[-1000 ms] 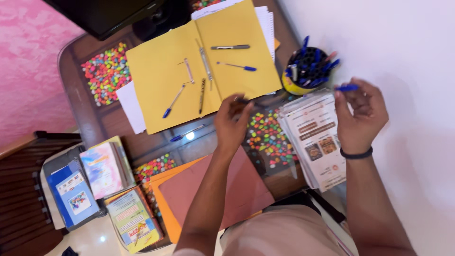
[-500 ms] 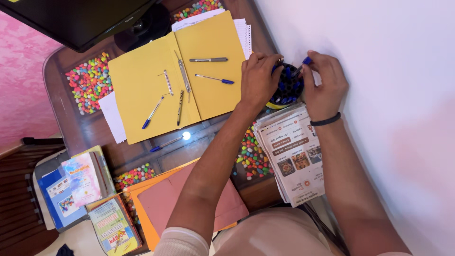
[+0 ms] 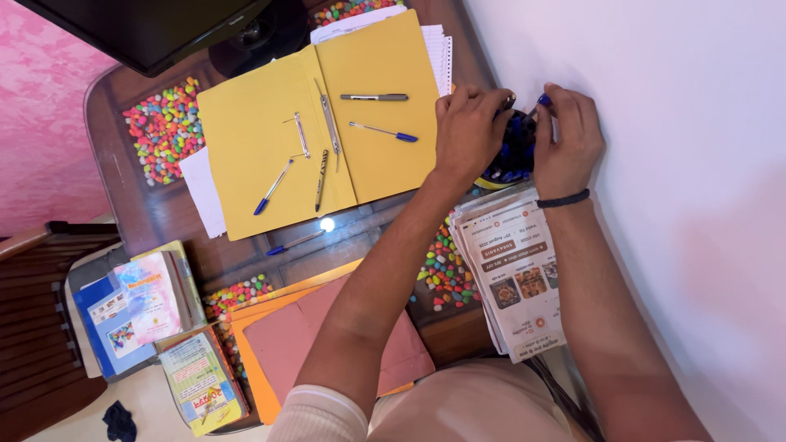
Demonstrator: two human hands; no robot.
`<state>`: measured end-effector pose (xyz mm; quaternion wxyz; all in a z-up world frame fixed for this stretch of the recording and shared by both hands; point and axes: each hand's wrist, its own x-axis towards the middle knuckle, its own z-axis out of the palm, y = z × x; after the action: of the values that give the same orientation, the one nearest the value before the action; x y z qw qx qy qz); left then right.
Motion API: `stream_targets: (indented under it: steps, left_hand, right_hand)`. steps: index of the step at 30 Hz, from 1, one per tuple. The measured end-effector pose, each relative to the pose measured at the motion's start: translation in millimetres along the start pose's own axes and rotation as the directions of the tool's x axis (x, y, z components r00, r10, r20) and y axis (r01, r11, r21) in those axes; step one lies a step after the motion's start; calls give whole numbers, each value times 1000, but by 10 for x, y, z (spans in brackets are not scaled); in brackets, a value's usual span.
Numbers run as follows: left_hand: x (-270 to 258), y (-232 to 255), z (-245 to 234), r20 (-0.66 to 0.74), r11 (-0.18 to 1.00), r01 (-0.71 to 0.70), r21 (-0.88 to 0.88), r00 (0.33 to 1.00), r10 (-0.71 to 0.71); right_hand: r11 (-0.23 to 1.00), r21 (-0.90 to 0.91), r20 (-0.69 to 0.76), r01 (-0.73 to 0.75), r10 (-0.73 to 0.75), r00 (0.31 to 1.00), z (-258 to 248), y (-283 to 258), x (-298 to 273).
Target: The person organizes a cluttered desk by sorting papers, notebooks, and stationery. They stack documents, place pens into a holder, and arrange folders and notebooks into neat piles on the glass desk surface.
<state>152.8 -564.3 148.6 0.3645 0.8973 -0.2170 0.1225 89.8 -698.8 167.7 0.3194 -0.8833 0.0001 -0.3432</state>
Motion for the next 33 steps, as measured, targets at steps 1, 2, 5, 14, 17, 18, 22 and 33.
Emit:
stream_targets:
  steps: [1,2,5,14,17,18,22,33]
  left_hand:
    - [-7,2,7,23,1000,13,12,1000,-13]
    - [-16,3,12,33,1000,17,7,999,-18]
    - [-10,3,7,28,1000,12,-13,1000,-12]
    - [-1078,-520,-673,-112,971,171,-166,975,-191]
    - [-1794,-963,-1098,-135,943,315,-111,935,-328]
    - [-2013,-1114,-1222,-169,927,371,-62,911,-376]
    - [-2764,-1762,-1706,-232,826,552,114,823,-519]
    - [-2994,-2356,-1548,-159,728,614,304,787,-597]
  right_hand:
    - [1000,-3,2,-11,11,1000,7,22,-18]
    - [1000,-11,3,-11,11,1000,23,44,-35]
    - [1000,-29,5,-8,8,1000,91,129,-49]
    - [990,-138,163,-36,58,985,91,85,-96]
    - [994,-102,162,-38,54,985,-28,-166,-91]
    - [994,-105,166,-20,37,985,-98,-293,-145]
    - [993,45,263,105,-114,958,139,-766,-351]
    - [944,-207,580,255,-92,809,2171,-356,-728]
